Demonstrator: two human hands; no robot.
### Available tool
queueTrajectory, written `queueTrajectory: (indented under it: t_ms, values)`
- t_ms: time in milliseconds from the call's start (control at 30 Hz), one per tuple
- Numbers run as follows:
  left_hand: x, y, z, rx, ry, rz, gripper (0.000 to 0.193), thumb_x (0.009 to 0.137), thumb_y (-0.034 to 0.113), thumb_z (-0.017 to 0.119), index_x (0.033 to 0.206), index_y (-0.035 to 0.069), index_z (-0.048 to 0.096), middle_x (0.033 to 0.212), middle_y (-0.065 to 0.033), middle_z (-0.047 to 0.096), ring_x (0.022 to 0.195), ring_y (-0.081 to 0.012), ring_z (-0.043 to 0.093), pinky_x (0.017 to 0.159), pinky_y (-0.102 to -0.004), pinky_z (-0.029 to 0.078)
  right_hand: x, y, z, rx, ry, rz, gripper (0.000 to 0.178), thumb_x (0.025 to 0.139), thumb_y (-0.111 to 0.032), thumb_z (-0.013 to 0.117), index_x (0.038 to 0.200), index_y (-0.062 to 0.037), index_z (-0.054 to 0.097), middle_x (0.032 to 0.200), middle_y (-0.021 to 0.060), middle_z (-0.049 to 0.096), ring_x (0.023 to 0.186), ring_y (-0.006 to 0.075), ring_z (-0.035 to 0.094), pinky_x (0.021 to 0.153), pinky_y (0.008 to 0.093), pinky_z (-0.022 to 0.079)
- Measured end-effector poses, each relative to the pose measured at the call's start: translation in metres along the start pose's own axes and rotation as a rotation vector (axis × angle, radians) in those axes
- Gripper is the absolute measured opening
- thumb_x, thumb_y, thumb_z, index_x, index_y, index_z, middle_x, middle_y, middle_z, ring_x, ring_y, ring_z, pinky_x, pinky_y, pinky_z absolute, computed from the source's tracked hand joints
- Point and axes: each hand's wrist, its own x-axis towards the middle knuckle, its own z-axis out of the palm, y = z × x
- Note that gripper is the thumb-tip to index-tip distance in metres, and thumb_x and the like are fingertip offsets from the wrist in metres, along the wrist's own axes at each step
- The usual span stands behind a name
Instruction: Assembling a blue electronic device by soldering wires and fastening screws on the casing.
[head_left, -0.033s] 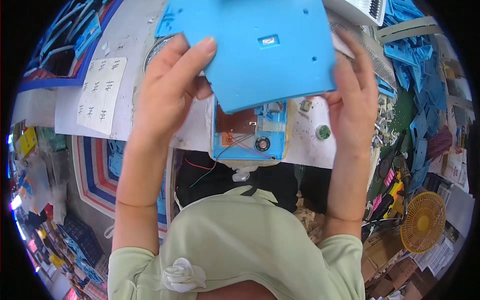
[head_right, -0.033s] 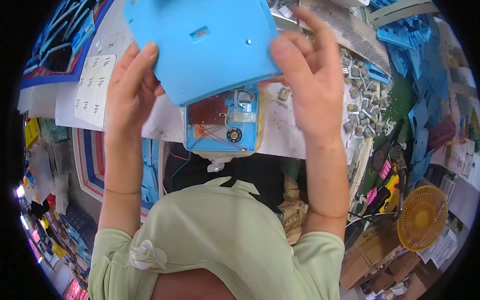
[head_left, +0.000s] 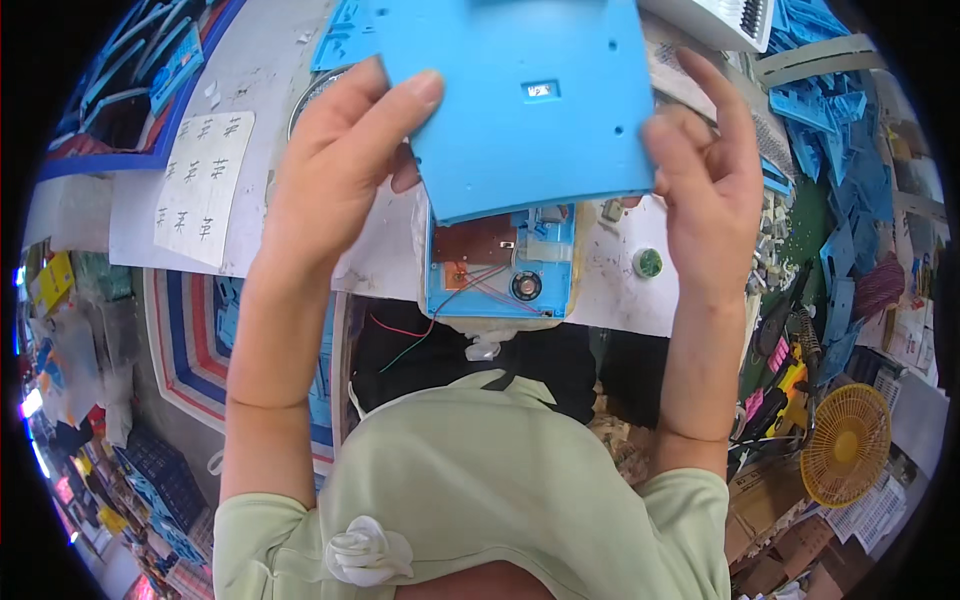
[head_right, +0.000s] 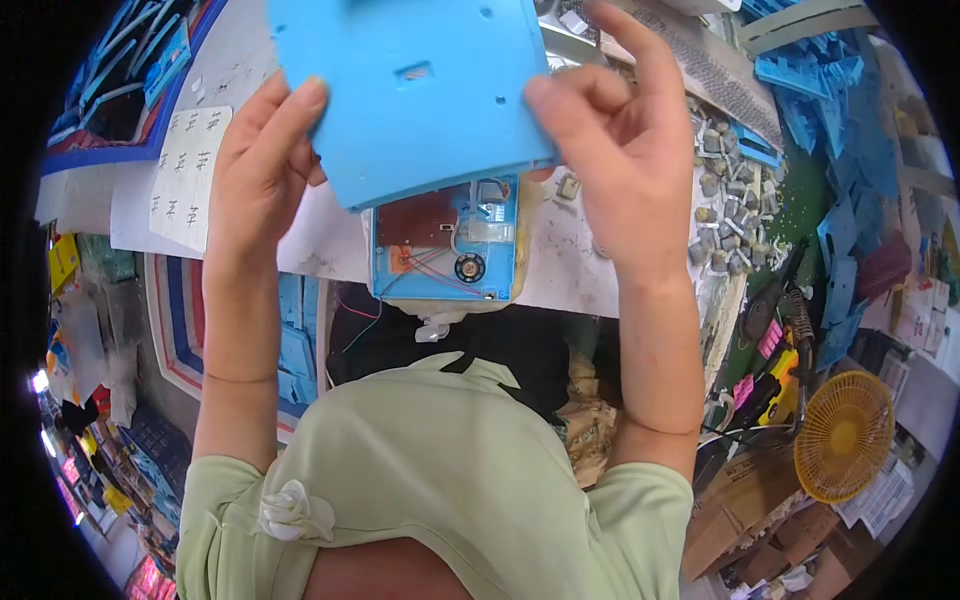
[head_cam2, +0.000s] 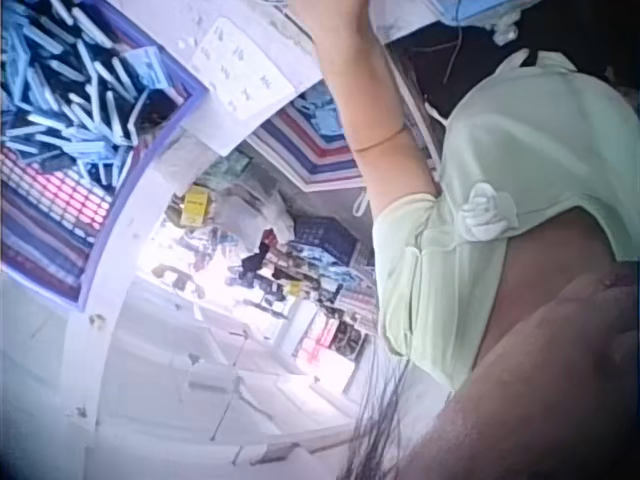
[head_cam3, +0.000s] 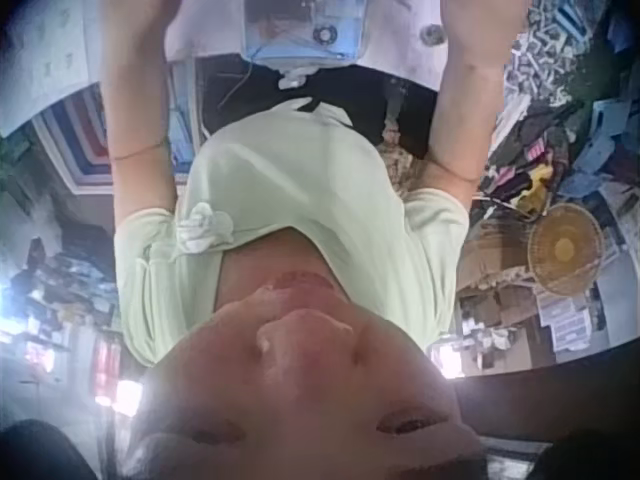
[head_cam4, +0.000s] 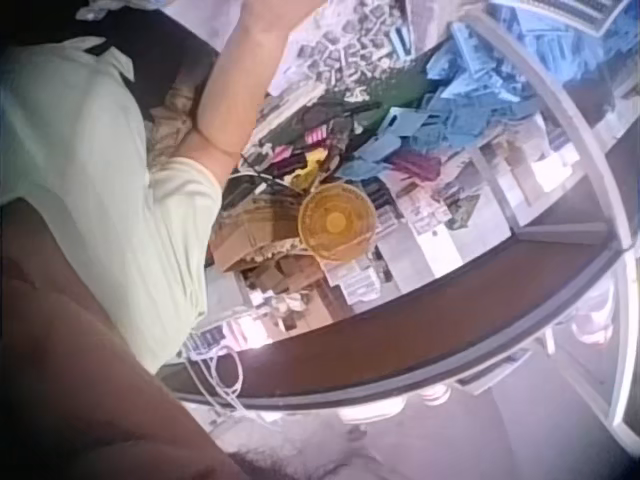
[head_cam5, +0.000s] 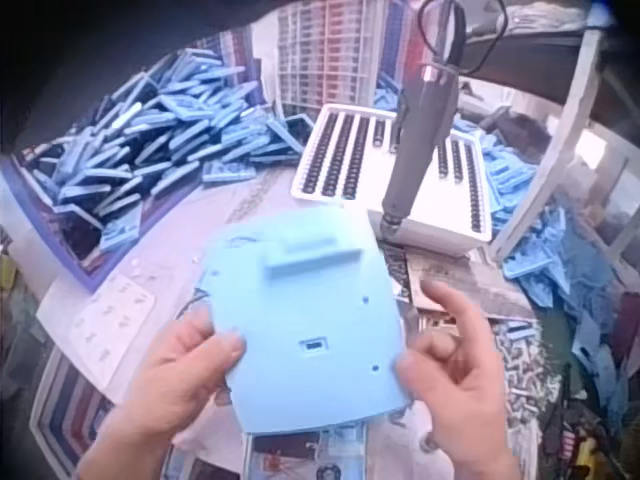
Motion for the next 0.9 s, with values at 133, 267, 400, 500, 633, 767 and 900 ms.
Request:
queueTrajectory:
  t_ms: [133, 267, 400, 500, 633, 767, 900]
  values:
    - [0.0, -0.006, 0.01, 0.361, 0.098, 0.0, 0.037, 0.102, 0.021, 0.064, 0.13, -0.002, 0.059, 0.086, -0.0023, 0.07, 0.072, -0.0052, 0.06, 0.062, -0.0206, 0.046, -0.022, 0.013, 0.002, -0.665, -0.04, -0.024, 0.056, 0.093, -0.008, 0.069, 0.144, -0.0037, 0.047, 0.069, 0.0042, 0.062, 0.063, 0.0103, 0.059, 0.062, 0.027, 0.048]
    - [-0.015, -0.046, 0.028, 0.445, 0.118, 0.056, 0.056, 0.097, 0.018, 0.07, 0.143, -0.006, 0.049, 0.073, -0.0026, 0.063, 0.064, -0.005, 0.056, 0.057, -0.0245, 0.044, -0.068, 0.019, -0.003, -0.684, 0.01, 0.193, 0.055, 0.094, -0.008, 0.069, 0.145, -0.0031, 0.048, 0.066, 0.0043, 0.058, 0.06, 0.0129, 0.057, 0.059, 0.0298, 0.047]
    - [-0.036, -0.064, 0.038, 0.715, 0.128, 0.163, 0.076, 0.087, 0.02, 0.078, 0.149, -0.005, 0.042, 0.061, -0.0052, 0.056, 0.052, -0.0154, 0.057, 0.05, -0.0316, 0.044, -0.107, 0.043, -0.003, -0.876, -0.009, 0.134, 0.056, 0.092, -0.007, 0.069, 0.144, -0.0016, 0.049, 0.066, 0.0075, 0.059, 0.056, 0.0193, 0.058, 0.057, 0.0318, 0.047]
    - [-0.04, -0.076, 0.035, 0.882, 0.151, 0.242, 0.075, 0.086, 0.02, 0.078, 0.149, -0.002, 0.044, 0.059, -0.004, 0.053, 0.048, -0.0206, 0.055, 0.048, -0.0325, 0.043, -0.113, 0.057, -0.001, -0.955, -0.053, 0.082, 0.053, 0.092, -0.009, 0.07, 0.141, -0.0017, 0.053, 0.066, 0.0096, 0.059, 0.056, 0.0239, 0.06, 0.056, 0.034, 0.047]
    - [-0.042, -0.075, 0.028, 0.89, 0.154, 0.206, 0.07, 0.086, 0.018, 0.078, 0.147, 0.0, 0.047, 0.059, -0.0032, 0.05, 0.048, -0.0181, 0.053, 0.048, -0.0323, 0.043, -0.094, 0.062, -0.003, -1.025, -0.138, -0.018, 0.046, 0.091, -0.014, 0.072, 0.135, -0.0037, 0.059, 0.067, 0.0103, 0.061, 0.057, 0.0266, 0.062, 0.055, 0.0378, 0.047]
    - [-0.052, -0.074, 0.025, 0.821, 0.174, 0.103, 0.068, 0.087, 0.015, 0.077, 0.147, 0.002, 0.048, 0.061, -0.0029, 0.049, 0.049, -0.0172, 0.051, 0.049, -0.0318, 0.043, -0.088, 0.064, -0.005, -1.016, -0.24, -0.115, 0.043, 0.092, -0.013, 0.071, 0.132, -0.005, 0.061, 0.068, 0.0107, 0.063, 0.058, 0.0276, 0.062, 0.055, 0.0384, 0.048]
    - [-0.064, -0.078, 0.027, 0.864, 0.209, 0.123, 0.067, 0.087, 0.014, 0.077, 0.146, 0.001, 0.048, 0.061, -0.0034, 0.05, 0.052, -0.0176, 0.052, 0.051, -0.0317, 0.043, -0.084, 0.057, -0.001, -1.034, -0.31, -0.099, 0.04, 0.092, -0.011, 0.07, 0.131, -0.0059, 0.063, 0.069, 0.0107, 0.063, 0.059, 0.0281, 0.063, 0.056, 0.0385, 0.049]
